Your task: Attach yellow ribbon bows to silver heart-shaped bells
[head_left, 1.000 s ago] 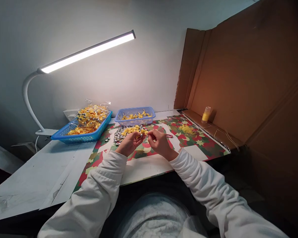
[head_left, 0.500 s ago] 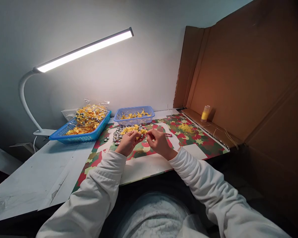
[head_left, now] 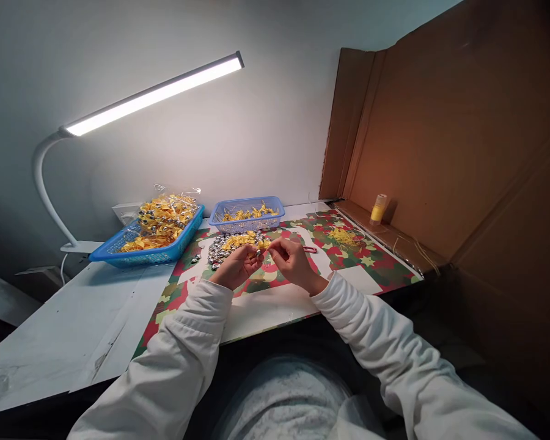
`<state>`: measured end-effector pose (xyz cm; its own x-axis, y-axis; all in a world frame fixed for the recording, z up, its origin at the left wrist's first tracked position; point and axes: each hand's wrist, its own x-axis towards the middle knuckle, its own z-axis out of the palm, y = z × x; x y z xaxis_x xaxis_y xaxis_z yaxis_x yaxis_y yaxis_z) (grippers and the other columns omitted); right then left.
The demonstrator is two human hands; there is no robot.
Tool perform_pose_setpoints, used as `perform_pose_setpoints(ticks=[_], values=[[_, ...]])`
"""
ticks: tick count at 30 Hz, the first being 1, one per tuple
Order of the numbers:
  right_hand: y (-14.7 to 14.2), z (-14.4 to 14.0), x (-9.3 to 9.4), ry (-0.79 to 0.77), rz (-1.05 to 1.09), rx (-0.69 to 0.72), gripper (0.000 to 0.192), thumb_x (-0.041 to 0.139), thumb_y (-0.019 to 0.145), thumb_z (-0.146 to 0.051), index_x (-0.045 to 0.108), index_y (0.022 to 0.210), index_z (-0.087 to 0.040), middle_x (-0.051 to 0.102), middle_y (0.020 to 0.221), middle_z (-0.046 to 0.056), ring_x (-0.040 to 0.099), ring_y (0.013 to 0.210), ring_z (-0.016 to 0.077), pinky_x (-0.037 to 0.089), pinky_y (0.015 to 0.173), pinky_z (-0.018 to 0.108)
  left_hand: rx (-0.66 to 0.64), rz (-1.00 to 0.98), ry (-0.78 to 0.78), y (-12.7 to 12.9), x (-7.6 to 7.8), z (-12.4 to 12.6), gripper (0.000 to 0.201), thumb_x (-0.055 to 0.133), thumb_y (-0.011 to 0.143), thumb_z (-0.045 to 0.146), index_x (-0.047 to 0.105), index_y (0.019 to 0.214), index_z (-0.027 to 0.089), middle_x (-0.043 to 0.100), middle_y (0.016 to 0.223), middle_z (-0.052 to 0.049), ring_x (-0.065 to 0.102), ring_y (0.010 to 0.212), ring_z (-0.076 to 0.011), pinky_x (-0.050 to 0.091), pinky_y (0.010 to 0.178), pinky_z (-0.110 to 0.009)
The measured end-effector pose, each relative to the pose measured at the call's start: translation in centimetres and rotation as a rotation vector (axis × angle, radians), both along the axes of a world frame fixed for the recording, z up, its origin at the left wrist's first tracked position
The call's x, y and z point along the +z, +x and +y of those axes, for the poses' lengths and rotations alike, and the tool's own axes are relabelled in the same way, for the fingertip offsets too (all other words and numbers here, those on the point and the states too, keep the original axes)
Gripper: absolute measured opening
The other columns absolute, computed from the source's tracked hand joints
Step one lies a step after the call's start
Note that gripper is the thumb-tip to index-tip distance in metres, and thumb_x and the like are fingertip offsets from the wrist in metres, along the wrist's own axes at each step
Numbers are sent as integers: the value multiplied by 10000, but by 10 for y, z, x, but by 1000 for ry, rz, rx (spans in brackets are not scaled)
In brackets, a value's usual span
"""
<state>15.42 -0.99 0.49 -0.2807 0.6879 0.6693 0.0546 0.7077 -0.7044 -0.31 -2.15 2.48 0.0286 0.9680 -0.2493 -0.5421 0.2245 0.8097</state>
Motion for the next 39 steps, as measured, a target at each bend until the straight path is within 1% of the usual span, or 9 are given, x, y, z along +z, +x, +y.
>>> perform_pose_setpoints(ticks=[3, 7, 13, 18, 21, 26, 30, 35, 39], values=[[1, 1, 0, 33, -5, -12, 77, 503, 816, -200, 552, 757, -191, 478, 569, -45, 415, 502, 92, 310, 477, 230, -10, -5, 16, -2, -2, 1, 129, 611, 686, 27, 575, 725, 145, 648, 655, -25, 591, 565, -97, 534, 583, -191], [2, 2, -1, 88, 8, -36, 79, 492, 799, -181, 543, 740, -191, 482, 568, -45, 412, 497, 89, 315, 479, 228, 11, 32, 54, -3, -5, 3, 115, 623, 678, 43, 588, 719, 143, 651, 661, -23, 602, 578, -99, 531, 585, -188], [2, 3, -2, 120, -14, -67, 79, 489, 789, -164, 532, 729, -193, 487, 573, -42, 413, 503, 91, 330, 495, 232, 46, 110, 92, -1, -1, 0, 85, 638, 660, 73, 591, 671, 144, 632, 663, -1, 578, 571, -79, 514, 571, -175], [3, 3, -1, 146, -46, -78, 99, 479, 799, -154, 536, 729, -194, 509, 588, -36, 418, 508, 94, 338, 505, 236, 48, 167, 165, 0, -1, -2, 143, 694, 575, 119, 555, 592, 147, 581, 619, 31, 545, 570, -67, 515, 600, -184], [4, 3, -1, 175, -66, -81, 105, 478, 803, -148, 553, 743, -191, 532, 605, -27, 437, 526, 99, 347, 515, 237, 44, 193, 187, 0, -3, -1, 167, 709, 524, 144, 546, 560, 146, 560, 587, 41, 521, 549, -59, 514, 589, -182], [6, 5, -1, 188, -96, -46, 117, 478, 802, -137, 576, 761, -188, 560, 637, -13, 453, 546, 104, 351, 511, 237, 40, 183, 146, -1, -5, 1, 148, 694, 517, 131, 555, 563, 149, 602, 614, 17, 550, 573, -70, 517, 581, -174], [8, 8, -2, 199, -109, -39, 116, 481, 809, -140, 580, 769, -186, 574, 653, -8, 462, 556, 106, 352, 511, 238, 11, 154, 80, -2, -3, 0, 102, 661, 577, 92, 576, 585, 148, 643, 654, -15, 584, 582, -80, 510, 550, -160], [10, 9, 0, 283, -146, 0, 139, 461, 825, -129, 588, 802, -179, 612, 728, 19, 515, 626, 122, 381, 553, 248, -2, 145, 7, -1, 1, -2, 100, 606, 642, 36, 619, 648, 135, 638, 621, -28, 570, 530, -81, 498, 505, -150], [10, 7, 1, 251, -155, -20, 144, 450, 832, -131, 580, 805, -187, 605, 729, 17, 510, 620, 122, 376, 552, 249, 0, 137, -9, -1, 1, -2, 101, 605, 664, 33, 618, 664, 133, 639, 624, -34, 574, 528, -86, 502, 510, -155]])
